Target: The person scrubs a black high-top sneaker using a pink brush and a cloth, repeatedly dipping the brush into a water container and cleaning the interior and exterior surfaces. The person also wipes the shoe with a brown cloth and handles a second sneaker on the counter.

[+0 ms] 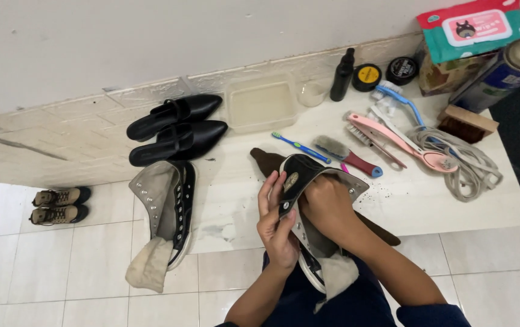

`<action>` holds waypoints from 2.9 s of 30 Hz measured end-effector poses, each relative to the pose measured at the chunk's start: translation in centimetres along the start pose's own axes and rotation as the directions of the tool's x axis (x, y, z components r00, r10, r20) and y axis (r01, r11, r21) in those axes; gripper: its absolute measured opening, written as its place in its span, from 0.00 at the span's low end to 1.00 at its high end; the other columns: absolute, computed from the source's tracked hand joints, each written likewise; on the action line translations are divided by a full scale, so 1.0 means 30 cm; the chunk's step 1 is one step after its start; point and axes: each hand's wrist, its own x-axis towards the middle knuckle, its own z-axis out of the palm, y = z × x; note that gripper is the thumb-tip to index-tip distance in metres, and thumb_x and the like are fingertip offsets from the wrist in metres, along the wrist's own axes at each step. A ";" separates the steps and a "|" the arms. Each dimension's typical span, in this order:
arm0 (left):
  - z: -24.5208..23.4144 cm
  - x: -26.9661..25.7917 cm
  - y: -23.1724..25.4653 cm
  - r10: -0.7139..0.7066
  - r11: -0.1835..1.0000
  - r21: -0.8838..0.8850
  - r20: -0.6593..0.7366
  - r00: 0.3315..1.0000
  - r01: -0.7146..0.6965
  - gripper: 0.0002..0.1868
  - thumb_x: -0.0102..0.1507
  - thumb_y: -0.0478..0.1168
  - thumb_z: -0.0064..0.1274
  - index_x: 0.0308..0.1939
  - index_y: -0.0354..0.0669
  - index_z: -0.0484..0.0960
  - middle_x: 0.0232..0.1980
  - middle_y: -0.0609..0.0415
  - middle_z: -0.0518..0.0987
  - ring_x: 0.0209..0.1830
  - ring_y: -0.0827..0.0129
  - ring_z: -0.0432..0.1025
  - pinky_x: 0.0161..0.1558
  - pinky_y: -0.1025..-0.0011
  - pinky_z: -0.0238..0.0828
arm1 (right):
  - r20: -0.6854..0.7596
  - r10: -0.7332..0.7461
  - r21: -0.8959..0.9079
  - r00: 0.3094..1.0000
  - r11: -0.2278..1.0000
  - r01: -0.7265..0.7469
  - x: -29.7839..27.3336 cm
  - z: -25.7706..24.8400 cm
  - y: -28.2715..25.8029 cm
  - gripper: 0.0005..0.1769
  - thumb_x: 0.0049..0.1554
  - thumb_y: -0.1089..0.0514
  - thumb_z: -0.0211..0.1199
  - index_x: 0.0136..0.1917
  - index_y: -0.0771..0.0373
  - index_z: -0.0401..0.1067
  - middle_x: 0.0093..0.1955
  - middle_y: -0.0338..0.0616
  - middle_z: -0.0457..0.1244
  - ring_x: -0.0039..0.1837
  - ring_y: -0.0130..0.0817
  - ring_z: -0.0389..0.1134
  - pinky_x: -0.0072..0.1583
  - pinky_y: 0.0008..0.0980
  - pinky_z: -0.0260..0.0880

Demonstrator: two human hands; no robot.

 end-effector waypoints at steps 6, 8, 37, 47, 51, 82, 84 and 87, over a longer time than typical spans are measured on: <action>0.011 0.045 0.005 -0.076 0.996 -0.056 -0.081 0.994 0.071 0.08 0.63 0.34 0.47 0.38 0.35 0.82 0.69 0.41 0.65 0.70 0.48 0.63 0.69 0.51 0.59 | -0.065 0.058 0.398 0.996 0.917 -0.028 -0.136 -0.318 -0.033 0.04 0.58 0.61 0.56 0.46 0.61 0.71 0.42 0.40 0.65 0.44 0.32 0.68 0.43 0.28 0.68; 0.004 0.059 0.006 -0.085 0.994 -0.071 -0.109 0.990 0.077 0.08 0.63 0.35 0.47 0.40 0.36 0.81 0.68 0.43 0.67 0.70 0.49 0.63 0.68 0.49 0.60 | -0.058 0.170 0.521 0.984 0.846 -0.116 -0.249 -0.412 0.013 0.07 0.57 0.60 0.57 0.48 0.62 0.74 0.46 0.41 0.69 0.49 0.30 0.70 0.47 0.23 0.73; 0.029 0.009 0.004 0.125 0.992 0.009 0.047 0.991 -0.126 0.10 0.63 0.36 0.47 0.27 0.38 0.77 0.64 0.32 0.66 0.69 0.44 0.61 0.70 0.51 0.55 | -0.228 -0.163 -0.085 0.960 0.985 0.147 -0.204 -0.240 -0.103 0.02 0.54 0.60 0.59 0.39 0.57 0.68 0.39 0.35 0.64 0.46 0.36 0.61 0.47 0.37 0.52; 0.047 -0.002 -0.011 0.121 0.989 -0.093 0.045 0.992 -0.116 0.10 0.63 0.36 0.49 0.27 0.39 0.77 0.64 0.33 0.65 0.70 0.44 0.60 0.71 0.49 0.54 | -0.142 -0.124 0.033 0.982 0.991 0.130 -0.234 -0.318 -0.094 0.01 0.55 0.59 0.57 0.41 0.55 0.68 0.43 0.34 0.64 0.47 0.36 0.61 0.48 0.35 0.52; 0.041 -0.018 -0.015 0.110 0.992 -0.060 0.041 0.993 -0.107 0.14 0.62 0.37 0.50 0.21 0.39 0.73 0.64 0.33 0.66 0.69 0.44 0.61 0.68 0.48 0.57 | -0.200 -0.084 -0.062 0.976 0.995 0.073 -0.235 -0.299 -0.099 0.09 0.54 0.51 0.62 0.46 0.55 0.70 0.43 0.32 0.66 0.48 0.34 0.62 0.50 0.35 0.52; -0.102 0.048 0.011 -0.250 0.236 0.946 0.279 0.927 -0.221 0.18 0.49 0.43 0.62 0.43 0.48 0.85 0.75 0.38 0.51 0.72 0.24 0.33 0.57 0.19 0.16 | 0.082 0.099 0.700 0.992 0.702 -0.128 -0.112 -0.002 0.040 0.02 0.53 0.65 0.63 0.40 0.60 0.74 0.42 0.44 0.69 0.50 0.44 0.70 0.56 0.42 0.64; -0.104 0.057 0.021 -0.307 0.204 0.954 0.274 0.911 -0.218 0.19 0.49 0.44 0.62 0.44 0.47 0.85 0.75 0.40 0.51 0.72 0.25 0.35 0.55 0.17 0.14 | 0.098 0.100 0.754 0.990 0.642 -0.139 -0.111 -0.003 0.043 0.02 0.54 0.66 0.63 0.39 0.61 0.74 0.42 0.44 0.70 0.49 0.41 0.70 0.56 0.41 0.63; -0.113 0.064 0.021 -0.377 0.152 0.957 0.287 0.881 -0.246 0.21 0.49 0.44 0.61 0.46 0.46 0.85 0.77 0.43 0.50 0.73 0.27 0.36 0.53 0.16 0.11 | 0.119 0.107 0.813 0.987 0.560 -0.159 -0.115 0.001 0.046 0.03 0.54 0.67 0.62 0.38 0.63 0.73 0.42 0.47 0.70 0.49 0.40 0.69 0.56 0.42 0.64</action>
